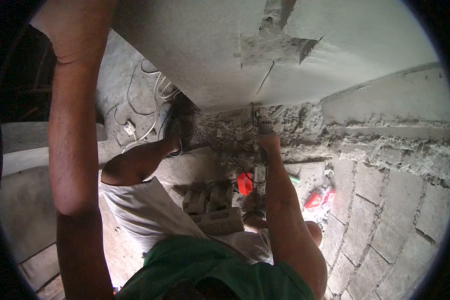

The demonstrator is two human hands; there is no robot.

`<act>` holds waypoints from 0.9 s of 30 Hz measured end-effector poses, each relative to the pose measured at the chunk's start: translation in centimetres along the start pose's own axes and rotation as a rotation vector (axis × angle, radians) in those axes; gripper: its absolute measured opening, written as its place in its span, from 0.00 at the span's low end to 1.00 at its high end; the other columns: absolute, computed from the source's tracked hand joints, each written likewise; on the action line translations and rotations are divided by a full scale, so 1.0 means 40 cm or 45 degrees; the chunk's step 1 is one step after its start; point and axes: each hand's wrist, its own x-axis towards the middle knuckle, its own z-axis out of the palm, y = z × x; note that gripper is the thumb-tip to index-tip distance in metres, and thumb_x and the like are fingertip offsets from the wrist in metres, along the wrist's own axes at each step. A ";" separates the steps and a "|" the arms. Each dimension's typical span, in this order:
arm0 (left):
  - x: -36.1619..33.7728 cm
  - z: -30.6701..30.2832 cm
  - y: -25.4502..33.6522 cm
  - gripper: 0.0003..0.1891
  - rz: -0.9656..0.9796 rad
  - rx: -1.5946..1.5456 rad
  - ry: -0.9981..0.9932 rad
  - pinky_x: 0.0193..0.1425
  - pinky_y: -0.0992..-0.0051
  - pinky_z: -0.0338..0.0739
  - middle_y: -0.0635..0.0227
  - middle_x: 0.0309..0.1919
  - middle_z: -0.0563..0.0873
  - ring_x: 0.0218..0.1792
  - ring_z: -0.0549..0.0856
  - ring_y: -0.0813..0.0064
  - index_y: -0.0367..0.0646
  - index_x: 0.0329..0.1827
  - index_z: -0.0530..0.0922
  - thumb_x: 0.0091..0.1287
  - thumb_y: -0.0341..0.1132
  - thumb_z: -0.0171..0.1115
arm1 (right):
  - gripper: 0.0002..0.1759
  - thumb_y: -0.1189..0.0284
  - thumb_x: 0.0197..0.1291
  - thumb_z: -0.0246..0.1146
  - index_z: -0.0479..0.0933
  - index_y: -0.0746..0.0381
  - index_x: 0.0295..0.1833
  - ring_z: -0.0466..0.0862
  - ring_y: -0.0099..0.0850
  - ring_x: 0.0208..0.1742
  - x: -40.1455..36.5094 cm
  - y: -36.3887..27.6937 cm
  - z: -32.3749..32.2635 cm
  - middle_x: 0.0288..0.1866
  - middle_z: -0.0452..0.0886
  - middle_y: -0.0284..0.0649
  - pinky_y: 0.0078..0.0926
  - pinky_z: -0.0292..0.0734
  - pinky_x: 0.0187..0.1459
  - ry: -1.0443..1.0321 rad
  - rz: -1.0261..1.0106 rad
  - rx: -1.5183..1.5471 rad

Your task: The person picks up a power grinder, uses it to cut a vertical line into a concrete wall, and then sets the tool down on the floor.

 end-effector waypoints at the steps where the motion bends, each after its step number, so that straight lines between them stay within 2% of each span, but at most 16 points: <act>1: 0.000 0.001 0.000 0.42 -0.003 -0.008 0.001 0.66 0.53 0.72 0.54 0.67 0.72 0.63 0.78 0.57 0.44 0.77 0.57 0.67 0.56 0.66 | 0.32 0.54 0.40 0.74 0.86 0.73 0.43 0.91 0.44 0.46 -0.007 -0.005 -0.008 0.41 0.90 0.55 0.40 0.83 0.46 -0.016 -0.022 -0.037; 5: 0.005 0.001 0.002 0.42 -0.004 -0.016 0.006 0.66 0.54 0.72 0.53 0.66 0.72 0.63 0.78 0.57 0.43 0.77 0.58 0.67 0.55 0.66 | 0.33 0.52 0.41 0.73 0.86 0.73 0.43 0.91 0.45 0.46 0.025 0.031 0.013 0.41 0.89 0.56 0.41 0.83 0.47 0.056 -0.082 -0.051; 9: 0.003 0.000 0.004 0.42 -0.003 -0.025 0.010 0.67 0.55 0.72 0.53 0.66 0.73 0.63 0.78 0.57 0.42 0.77 0.58 0.67 0.54 0.67 | 0.33 0.52 0.40 0.74 0.86 0.73 0.43 0.91 0.47 0.47 0.009 0.015 0.002 0.41 0.89 0.57 0.41 0.83 0.48 0.023 -0.043 -0.048; 11: 0.003 0.003 0.003 0.42 -0.008 -0.023 0.011 0.67 0.55 0.73 0.53 0.66 0.73 0.63 0.78 0.57 0.42 0.76 0.58 0.67 0.54 0.67 | 0.33 0.53 0.39 0.74 0.86 0.72 0.44 0.90 0.48 0.48 -0.007 0.002 -0.007 0.42 0.89 0.57 0.42 0.83 0.49 0.105 -0.103 -0.035; 17: 0.007 0.006 0.005 0.42 -0.003 -0.026 0.014 0.67 0.56 0.73 0.52 0.65 0.74 0.63 0.79 0.58 0.41 0.76 0.59 0.66 0.53 0.68 | 0.35 0.53 0.39 0.74 0.86 0.73 0.45 0.90 0.49 0.51 -0.024 -0.029 -0.035 0.44 0.89 0.58 0.43 0.83 0.52 -0.009 -0.074 -0.046; 20: 0.009 0.006 0.007 0.42 0.002 -0.034 0.015 0.67 0.56 0.73 0.52 0.65 0.74 0.63 0.79 0.58 0.40 0.76 0.59 0.66 0.52 0.69 | 0.36 0.52 0.39 0.74 0.85 0.74 0.46 0.90 0.50 0.51 -0.026 -0.030 -0.031 0.45 0.89 0.60 0.43 0.83 0.52 0.064 -0.083 0.003; 27: 0.015 0.012 0.011 0.42 0.014 -0.037 0.019 0.67 0.57 0.73 0.51 0.64 0.75 0.63 0.79 0.58 0.38 0.76 0.60 0.66 0.51 0.70 | 0.39 0.49 0.39 0.76 0.86 0.74 0.46 0.90 0.48 0.52 -0.030 -0.040 -0.036 0.45 0.89 0.60 0.43 0.83 0.51 0.026 -0.061 -0.027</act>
